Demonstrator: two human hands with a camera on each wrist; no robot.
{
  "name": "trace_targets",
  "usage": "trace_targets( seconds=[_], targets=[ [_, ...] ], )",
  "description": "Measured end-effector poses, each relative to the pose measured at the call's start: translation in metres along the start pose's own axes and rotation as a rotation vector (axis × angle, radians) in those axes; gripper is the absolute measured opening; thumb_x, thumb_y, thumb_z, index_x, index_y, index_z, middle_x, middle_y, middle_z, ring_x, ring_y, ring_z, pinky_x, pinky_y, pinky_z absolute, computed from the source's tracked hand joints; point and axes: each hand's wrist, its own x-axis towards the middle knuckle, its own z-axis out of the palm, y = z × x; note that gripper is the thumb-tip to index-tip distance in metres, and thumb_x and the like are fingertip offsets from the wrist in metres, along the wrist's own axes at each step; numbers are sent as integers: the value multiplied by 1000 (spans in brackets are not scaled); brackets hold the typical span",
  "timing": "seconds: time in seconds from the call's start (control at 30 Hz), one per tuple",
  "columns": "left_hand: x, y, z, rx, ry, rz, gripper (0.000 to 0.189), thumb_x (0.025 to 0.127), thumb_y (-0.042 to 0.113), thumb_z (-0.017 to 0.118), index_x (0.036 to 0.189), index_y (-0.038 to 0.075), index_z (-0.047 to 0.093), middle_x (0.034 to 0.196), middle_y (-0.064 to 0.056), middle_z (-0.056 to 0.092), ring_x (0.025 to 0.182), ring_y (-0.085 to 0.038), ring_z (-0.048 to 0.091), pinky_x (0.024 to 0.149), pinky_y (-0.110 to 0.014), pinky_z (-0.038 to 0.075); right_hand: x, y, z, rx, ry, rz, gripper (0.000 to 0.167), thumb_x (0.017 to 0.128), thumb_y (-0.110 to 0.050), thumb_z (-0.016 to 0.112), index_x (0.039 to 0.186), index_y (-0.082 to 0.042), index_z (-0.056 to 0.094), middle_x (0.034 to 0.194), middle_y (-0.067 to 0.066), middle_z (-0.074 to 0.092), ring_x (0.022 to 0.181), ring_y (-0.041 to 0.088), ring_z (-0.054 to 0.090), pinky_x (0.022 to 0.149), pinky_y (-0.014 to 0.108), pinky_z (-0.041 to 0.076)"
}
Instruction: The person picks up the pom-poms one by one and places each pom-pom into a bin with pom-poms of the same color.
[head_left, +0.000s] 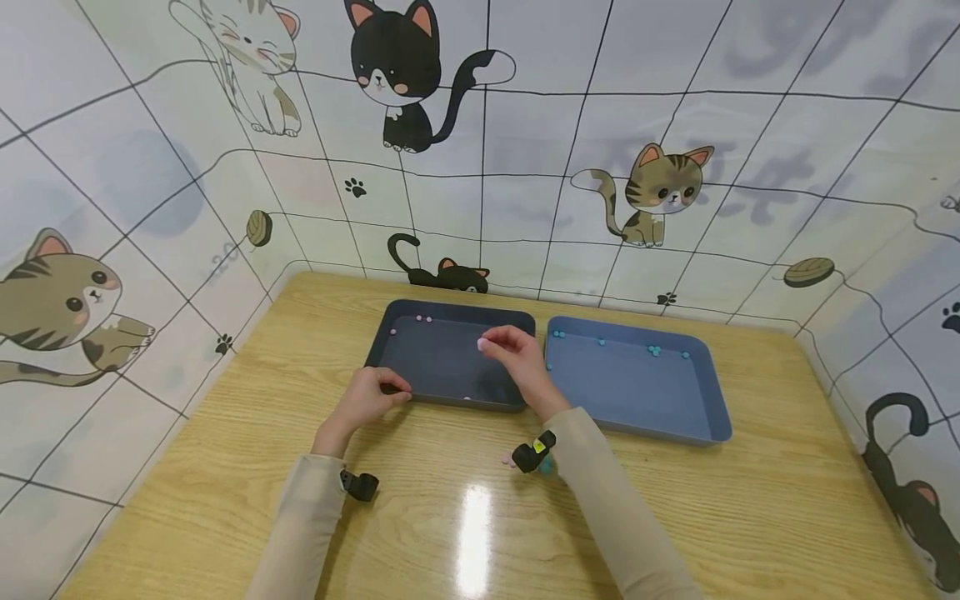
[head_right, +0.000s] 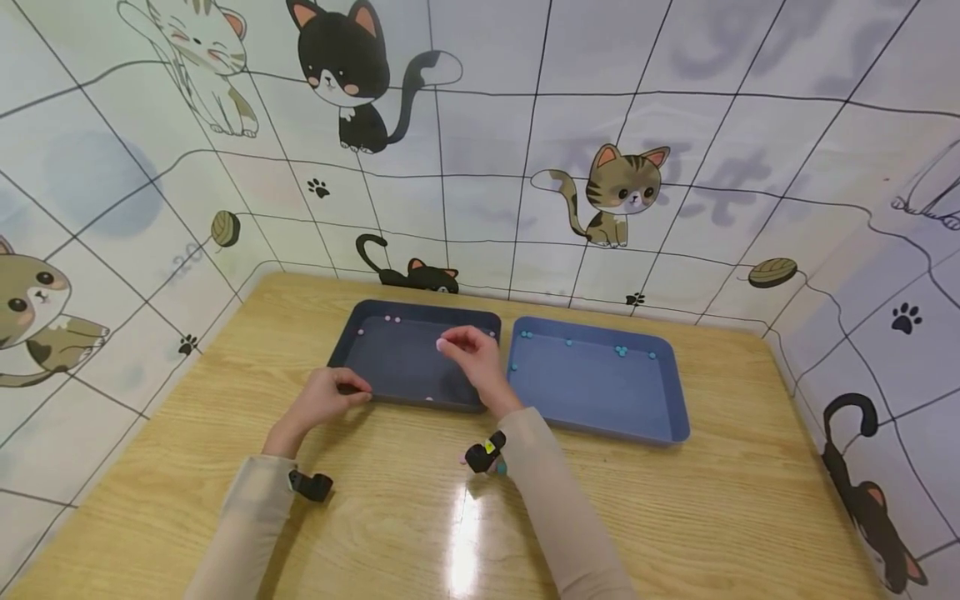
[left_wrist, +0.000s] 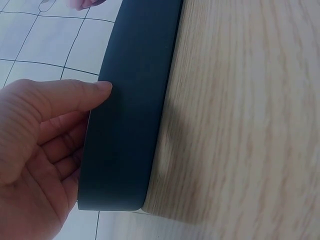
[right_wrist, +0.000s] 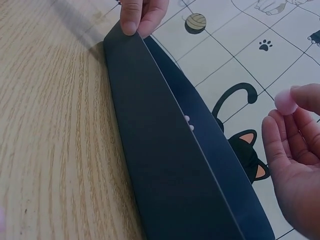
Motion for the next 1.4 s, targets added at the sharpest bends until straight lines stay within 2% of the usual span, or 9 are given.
trace_targets(
  seconds=[0.13, 0.37, 0.5, 0.7, 0.97, 1.03, 1.17, 1.27, 1.4],
  targets=[
    [0, -1, 0, 3, 3, 7, 10, 79, 7, 74, 82, -2, 72, 80, -6, 69, 75, -18, 62, 70, -33, 50, 4, 1, 2, 0, 7, 2, 22, 86, -10, 68, 100, 7, 61, 86, 1, 64, 78, 16, 61, 77, 27, 51],
    [1, -3, 1, 20, 9, 18, 8, 78, 7, 74, 81, -1, 72, 80, -4, 69, 75, -18, 62, 70, -34, 50, 14, -4, 5, 2, 9, 24, 27, 86, -9, 68, 104, 10, 61, 91, 8, 64, 91, 42, 57, 79, 26, 51],
    [0, -3, 1, 18, 8, 15, 9, 79, 7, 74, 82, -1, 72, 80, -4, 69, 76, -18, 62, 71, -34, 50, 20, -6, 5, 0, -2, 36, 28, 87, -8, 67, 107, 10, 60, 94, 11, 64, 97, 48, 54, 80, 26, 51],
    [0, -2, 0, 10, 5, 14, 9, 79, 7, 74, 82, -1, 72, 80, -4, 68, 75, -18, 62, 70, -34, 50, 29, -7, 6, -19, 12, 58, 27, 86, -11, 68, 105, 7, 62, 90, 4, 63, 97, 45, 56, 81, 28, 52],
    [0, -2, 1, 11, 3, 14, 9, 79, 7, 73, 82, -1, 72, 80, -4, 68, 75, -17, 61, 70, -33, 50, 38, -11, 10, -11, -4, 67, 21, 87, -11, 67, 102, 4, 62, 90, 3, 63, 92, 32, 61, 83, 31, 51],
    [0, -2, 1, 7, 1, 14, 8, 79, 6, 73, 82, -1, 72, 80, -4, 68, 75, -17, 61, 70, -33, 50, 40, -11, 12, 6, -9, 74, 21, 87, -10, 67, 102, 5, 62, 89, 3, 62, 94, 36, 60, 87, 36, 50],
    [0, -2, 1, 11, 3, 14, 7, 79, 6, 73, 82, 0, 72, 80, -4, 68, 75, -17, 61, 70, -33, 50, 44, -10, 14, 11, -19, 81, 21, 87, -9, 66, 103, 4, 61, 90, 2, 62, 91, 30, 61, 90, 40, 48],
    [1, -3, 0, 13, 2, 15, 8, 79, 6, 73, 82, -1, 72, 80, -4, 69, 75, -17, 61, 70, -33, 50, 46, -8, 15, 11, -22, 82, 20, 87, -9, 66, 103, 3, 61, 90, 2, 62, 90, 27, 61, 87, 36, 50],
    [1, -3, 0, 4, 1, 3, 8, 79, 6, 73, 83, -1, 72, 80, -4, 69, 76, -17, 62, 71, -34, 50, 48, -5, 15, 19, -24, 87, 21, 87, -10, 67, 103, 3, 61, 90, 2, 62, 101, 43, 56, 88, 37, 49]
  ],
)
